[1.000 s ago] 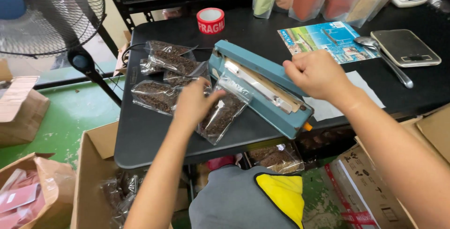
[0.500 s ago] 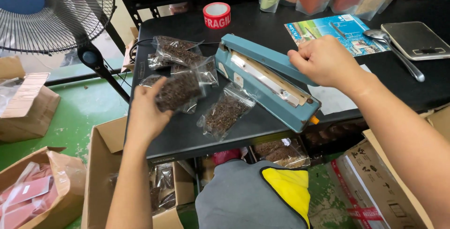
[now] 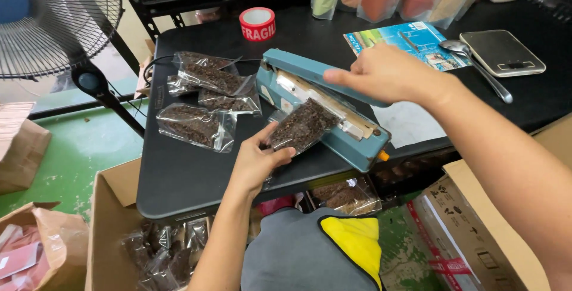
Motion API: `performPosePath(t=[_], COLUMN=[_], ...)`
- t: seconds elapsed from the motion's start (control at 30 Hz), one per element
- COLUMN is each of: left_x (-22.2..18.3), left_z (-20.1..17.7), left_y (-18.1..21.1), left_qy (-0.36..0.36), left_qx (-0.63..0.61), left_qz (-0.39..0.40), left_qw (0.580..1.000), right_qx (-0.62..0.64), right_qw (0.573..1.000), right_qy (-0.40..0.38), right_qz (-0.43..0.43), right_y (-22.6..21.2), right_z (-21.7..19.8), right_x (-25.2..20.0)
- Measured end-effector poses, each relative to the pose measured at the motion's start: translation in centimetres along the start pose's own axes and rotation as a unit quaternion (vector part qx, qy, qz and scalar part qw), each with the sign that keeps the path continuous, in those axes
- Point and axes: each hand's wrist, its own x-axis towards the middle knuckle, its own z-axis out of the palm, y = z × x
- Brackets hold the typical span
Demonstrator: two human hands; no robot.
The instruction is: The person uses a heat sealer to seal clear plastic pouches filled with cloves, then places the sealed pouches into a cardboard shipping box.
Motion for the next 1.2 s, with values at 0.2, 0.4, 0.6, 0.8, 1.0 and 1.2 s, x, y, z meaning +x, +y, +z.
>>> performPosePath(t=[0.2, 0.4, 0.6, 0.8, 1.0, 1.2], left_x=[-1.1, -1.0, -1.2, -1.4, -1.3, -1.1], left_z=[-0.3, -0.6, -0.6, -0.5, -0.7, -0.7], left_y=[0.2, -0.3, -0.1, 0.1, -0.1, -0.2], left_qy=[0.006, 0.005, 0.002, -0.001, -0.004, -0.005], left_qx=[0.017, 0.017, 0.021, 0.022, 0.022, 0.021], left_qz=[-0.012, -0.005, -0.003, -0.001, 0.0, 0.004], left_qw=[1.0, 1.0, 1.0, 1.0, 1.0, 1.0], right_qx=[-0.037, -0.015, 0.007, 0.011, 0.022, 0.023], right_qw=[0.998, 0.996, 0.995, 0.995, 0.995, 0.994], right_qy=[0.034, 0.066, 0.076, 0.082, 0.083, 0.092], right_qz=[-0.025, -0.05, -0.058, -0.056, -0.048, -0.056], right_y=[2.0, 3.6, 4.0, 4.0, 2.6, 2.2], right_z=[3.9, 6.9, 7.8, 7.9, 7.1, 7.1], right_x=[-0.2, 0.0, 0.1, -0.1, -1.1, -1.3])
